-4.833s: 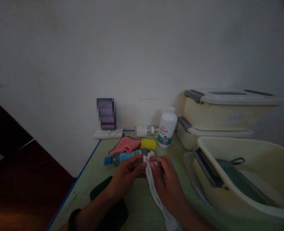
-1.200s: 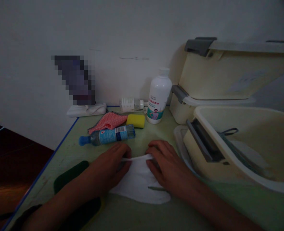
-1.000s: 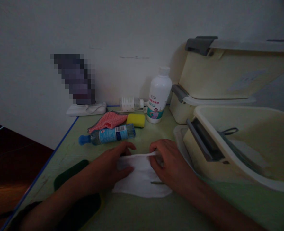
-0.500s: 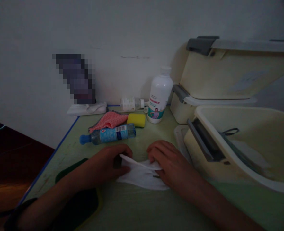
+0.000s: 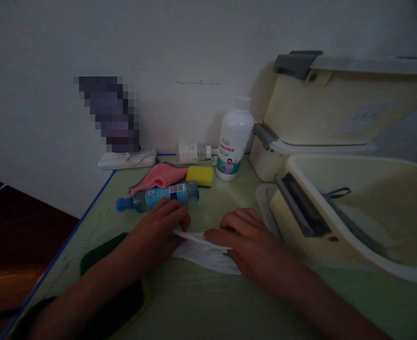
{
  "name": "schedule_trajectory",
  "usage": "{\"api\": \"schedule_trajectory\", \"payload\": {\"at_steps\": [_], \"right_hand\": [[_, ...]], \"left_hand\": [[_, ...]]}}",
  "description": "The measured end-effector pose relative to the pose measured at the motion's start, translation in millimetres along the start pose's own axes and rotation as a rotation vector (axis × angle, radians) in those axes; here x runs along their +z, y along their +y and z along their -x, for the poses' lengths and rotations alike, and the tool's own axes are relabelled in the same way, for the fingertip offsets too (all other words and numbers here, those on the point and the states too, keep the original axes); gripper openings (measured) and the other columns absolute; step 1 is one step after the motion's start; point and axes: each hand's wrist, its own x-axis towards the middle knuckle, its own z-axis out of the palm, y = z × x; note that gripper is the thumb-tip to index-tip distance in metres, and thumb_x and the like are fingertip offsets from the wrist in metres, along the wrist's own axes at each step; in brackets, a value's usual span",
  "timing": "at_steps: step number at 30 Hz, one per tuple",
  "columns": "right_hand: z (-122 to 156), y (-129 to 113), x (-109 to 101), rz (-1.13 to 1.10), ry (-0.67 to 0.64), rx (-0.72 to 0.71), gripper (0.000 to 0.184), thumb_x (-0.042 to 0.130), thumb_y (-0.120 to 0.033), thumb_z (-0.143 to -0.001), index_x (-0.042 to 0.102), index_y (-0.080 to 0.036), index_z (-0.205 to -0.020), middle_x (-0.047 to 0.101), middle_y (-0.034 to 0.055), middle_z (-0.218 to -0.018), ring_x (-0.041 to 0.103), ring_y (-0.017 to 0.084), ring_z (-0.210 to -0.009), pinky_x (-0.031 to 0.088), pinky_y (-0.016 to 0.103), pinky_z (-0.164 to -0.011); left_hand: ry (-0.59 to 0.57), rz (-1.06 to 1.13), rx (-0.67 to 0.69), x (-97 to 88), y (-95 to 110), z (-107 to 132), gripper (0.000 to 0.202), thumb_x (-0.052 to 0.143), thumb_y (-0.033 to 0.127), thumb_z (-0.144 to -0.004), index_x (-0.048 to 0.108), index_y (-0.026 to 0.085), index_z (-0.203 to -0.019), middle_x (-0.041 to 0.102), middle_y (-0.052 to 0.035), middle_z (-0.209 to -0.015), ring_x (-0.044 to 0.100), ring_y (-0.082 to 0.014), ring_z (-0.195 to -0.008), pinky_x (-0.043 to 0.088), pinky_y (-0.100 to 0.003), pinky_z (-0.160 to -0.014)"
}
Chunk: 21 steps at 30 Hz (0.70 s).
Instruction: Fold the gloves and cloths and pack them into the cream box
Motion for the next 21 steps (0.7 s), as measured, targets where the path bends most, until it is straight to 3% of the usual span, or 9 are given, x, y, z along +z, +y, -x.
{"api": "schedule_trajectory", "payload": {"at_steps": [8, 12, 21], "right_hand": [[0.3, -4.0, 1.0, -0.019, -0.128, -0.142, 0.017, 0.055, -0.010, -0.081, 0.057, -0.018, -0.095, 0.058, 0.0019, -0.087, 0.049, 0.018, -0.087, 0.035, 0.032, -0.081], [2.3, -3.9, 1.2, -0.022, -0.161, -0.175, 0.014, 0.055, -0.013, -0.080, 0.057, -0.020, -0.091, 0.058, 0.0009, -0.086, 0.048, 0.017, -0.086, 0.034, 0.032, -0.079], [3.4, -4.2, -4.5, -0.053, -0.179, -0.192, 0.008, 0.057, -0.018, -0.078, 0.060, -0.022, -0.084, 0.057, -0.0006, -0.080, 0.046, 0.016, -0.085, 0.031, 0.031, -0.079]], "left_hand": [[-0.143, -0.087, 0.229, -3.1, 0.3, 4.3, 0.021, 0.046, 0.000, -0.078, 0.054, 0.019, -0.081, 0.056, -0.0017, -0.089, 0.051, -0.0172, -0.083, 0.039, -0.028, -0.075], [-0.215, -0.016, 0.197, -7.5, -3.5, 4.0, 0.020, 0.047, 0.003, -0.078, 0.054, 0.020, -0.083, 0.056, -0.0021, -0.094, 0.052, -0.0173, -0.088, 0.041, -0.029, -0.080], [-0.316, 0.123, 0.135, -27.6, -5.4, 7.6, 0.038, 0.046, -0.001, -0.070, 0.061, 0.023, -0.096, 0.056, -0.0015, -0.107, 0.055, -0.0172, -0.100, 0.042, -0.028, -0.092]]}}
